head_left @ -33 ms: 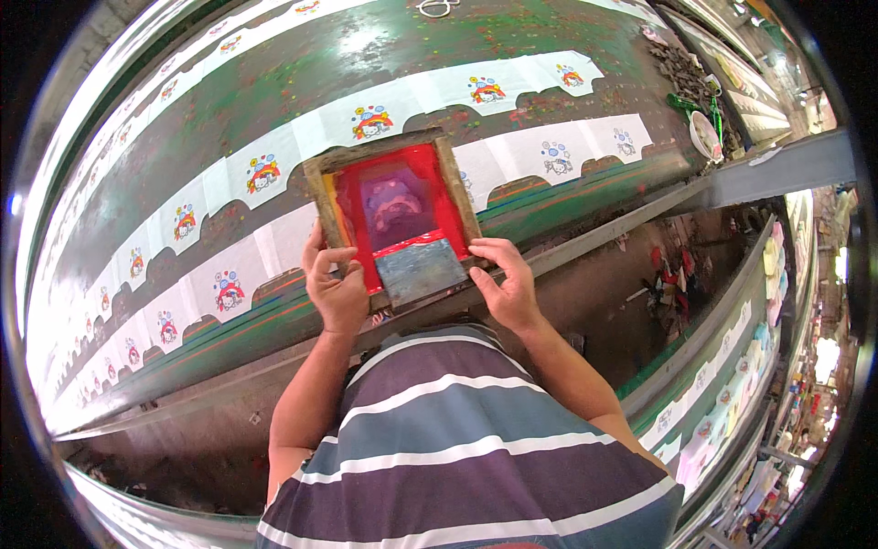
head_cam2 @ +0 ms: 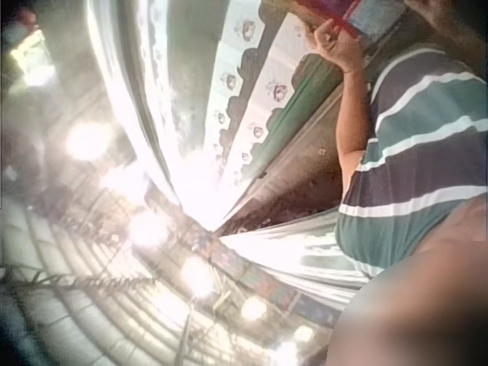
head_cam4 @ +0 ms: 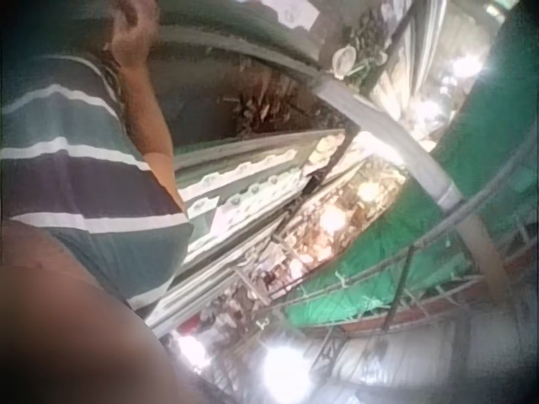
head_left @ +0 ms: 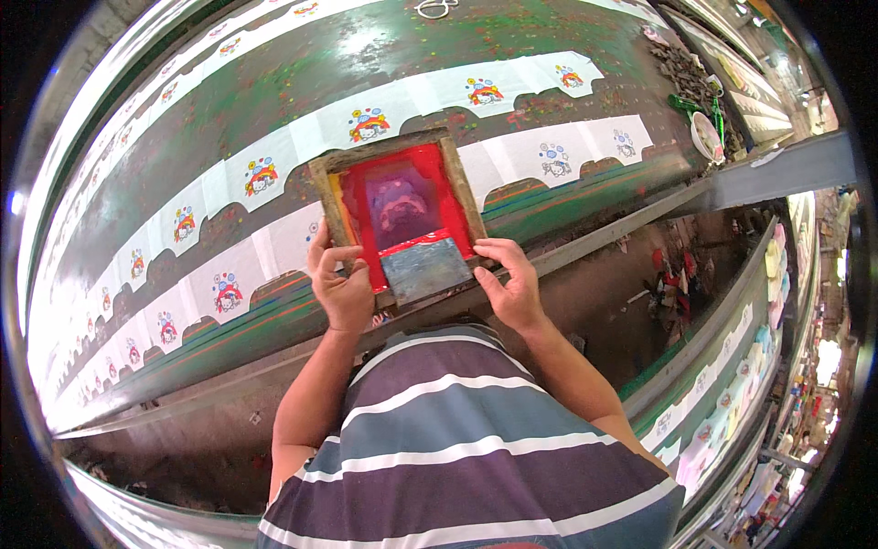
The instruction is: The person repeatedly rubs a small rectangular block over a red inked surface inside a wooden frame, then presses the frame onto a cloth laid on a green table to transfer a printed design. The person continues this cycle across multiple cloths.
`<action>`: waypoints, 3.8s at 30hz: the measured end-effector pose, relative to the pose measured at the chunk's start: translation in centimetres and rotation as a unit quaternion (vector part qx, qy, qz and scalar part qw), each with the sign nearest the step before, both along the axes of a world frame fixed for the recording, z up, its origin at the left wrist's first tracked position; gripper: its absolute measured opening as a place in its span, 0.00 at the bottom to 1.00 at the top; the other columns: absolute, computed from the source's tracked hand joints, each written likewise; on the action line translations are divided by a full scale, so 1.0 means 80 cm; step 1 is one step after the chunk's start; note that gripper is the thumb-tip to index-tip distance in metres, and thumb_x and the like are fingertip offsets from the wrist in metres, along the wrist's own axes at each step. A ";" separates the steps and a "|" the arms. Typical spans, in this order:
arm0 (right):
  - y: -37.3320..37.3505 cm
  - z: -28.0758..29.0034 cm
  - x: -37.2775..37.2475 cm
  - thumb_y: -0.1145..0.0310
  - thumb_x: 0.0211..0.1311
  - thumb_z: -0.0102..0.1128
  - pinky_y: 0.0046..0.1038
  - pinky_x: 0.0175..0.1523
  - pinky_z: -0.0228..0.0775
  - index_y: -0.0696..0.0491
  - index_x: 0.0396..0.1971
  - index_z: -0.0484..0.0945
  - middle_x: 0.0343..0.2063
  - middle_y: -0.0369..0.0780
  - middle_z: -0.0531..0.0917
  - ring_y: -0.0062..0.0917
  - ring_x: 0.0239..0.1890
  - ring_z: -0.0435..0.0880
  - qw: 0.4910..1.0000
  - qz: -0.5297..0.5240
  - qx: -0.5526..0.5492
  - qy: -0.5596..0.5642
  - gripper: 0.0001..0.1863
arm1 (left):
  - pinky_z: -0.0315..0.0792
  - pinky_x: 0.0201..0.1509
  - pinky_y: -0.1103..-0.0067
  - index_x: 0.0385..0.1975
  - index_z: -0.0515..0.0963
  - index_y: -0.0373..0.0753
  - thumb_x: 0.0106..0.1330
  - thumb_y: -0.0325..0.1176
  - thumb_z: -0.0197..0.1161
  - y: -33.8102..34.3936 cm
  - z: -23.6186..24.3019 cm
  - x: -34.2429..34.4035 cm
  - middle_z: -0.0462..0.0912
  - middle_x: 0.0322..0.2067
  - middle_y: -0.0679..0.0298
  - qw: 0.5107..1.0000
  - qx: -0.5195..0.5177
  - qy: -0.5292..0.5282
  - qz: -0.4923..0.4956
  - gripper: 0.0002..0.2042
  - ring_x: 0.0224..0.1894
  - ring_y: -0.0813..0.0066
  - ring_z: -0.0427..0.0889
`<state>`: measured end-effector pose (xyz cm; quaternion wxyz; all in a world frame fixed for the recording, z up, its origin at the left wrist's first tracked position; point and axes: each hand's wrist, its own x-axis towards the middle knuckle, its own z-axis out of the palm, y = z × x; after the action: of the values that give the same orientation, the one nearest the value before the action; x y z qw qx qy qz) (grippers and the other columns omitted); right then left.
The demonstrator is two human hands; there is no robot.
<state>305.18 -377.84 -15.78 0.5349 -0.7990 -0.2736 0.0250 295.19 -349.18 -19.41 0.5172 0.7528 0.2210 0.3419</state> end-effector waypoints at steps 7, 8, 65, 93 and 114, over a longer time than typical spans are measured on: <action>-0.092 -0.009 0.088 0.75 0.72 0.75 0.41 0.74 0.78 0.57 0.60 0.89 0.61 0.48 0.91 0.43 0.67 0.89 0.999 0.034 -0.008 -0.016 0.19 | 0.65 0.87 0.60 0.38 0.88 0.38 0.62 0.13 0.68 -0.077 -0.023 0.072 0.75 0.81 0.40 0.999 -0.040 0.009 0.002 0.11 0.85 0.47 0.73; -0.101 -0.007 0.094 0.75 0.70 0.76 0.42 0.74 0.78 0.56 0.60 0.89 0.61 0.48 0.91 0.44 0.67 0.88 0.999 0.043 -0.003 -0.015 0.19 | 0.65 0.86 0.61 0.38 0.88 0.38 0.62 0.13 0.68 -0.081 -0.023 0.076 0.75 0.81 0.40 0.998 -0.055 0.005 0.002 0.11 0.85 0.48 0.73; -0.011 0.058 0.132 0.73 0.66 0.66 0.45 0.63 0.81 0.54 0.52 0.91 0.48 0.43 0.90 0.42 0.55 0.89 0.892 0.277 -0.225 -0.277 0.16 | 0.67 0.84 0.61 0.34 0.89 0.38 0.59 0.15 0.68 -0.089 -0.030 0.086 0.78 0.79 0.41 0.999 -0.041 0.029 0.013 0.09 0.80 0.47 0.78; 0.011 0.037 0.133 0.72 0.68 0.64 0.47 0.62 0.78 0.53 0.55 0.91 0.51 0.42 0.88 0.43 0.56 0.86 0.897 0.253 -0.219 -0.290 0.18 | 0.67 0.84 0.58 0.35 0.90 0.39 0.58 0.14 0.68 -0.095 -0.030 0.087 0.78 0.79 0.40 0.998 -0.047 0.037 0.023 0.12 0.80 0.45 0.76; -0.187 -0.008 0.177 0.73 0.75 0.74 0.42 0.72 0.80 0.57 0.60 0.89 0.62 0.50 0.89 0.46 0.65 0.88 0.999 0.011 0.029 0.031 0.17 | 0.63 0.88 0.58 0.35 0.87 0.38 0.61 0.11 0.66 -0.183 -0.004 0.161 0.77 0.80 0.41 0.999 -0.022 -0.024 0.002 0.12 0.84 0.46 0.73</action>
<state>319.36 -392.77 -16.44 0.5658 -0.7790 -0.2657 0.0479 308.10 -363.81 -19.71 0.5379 0.7324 0.2179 0.3560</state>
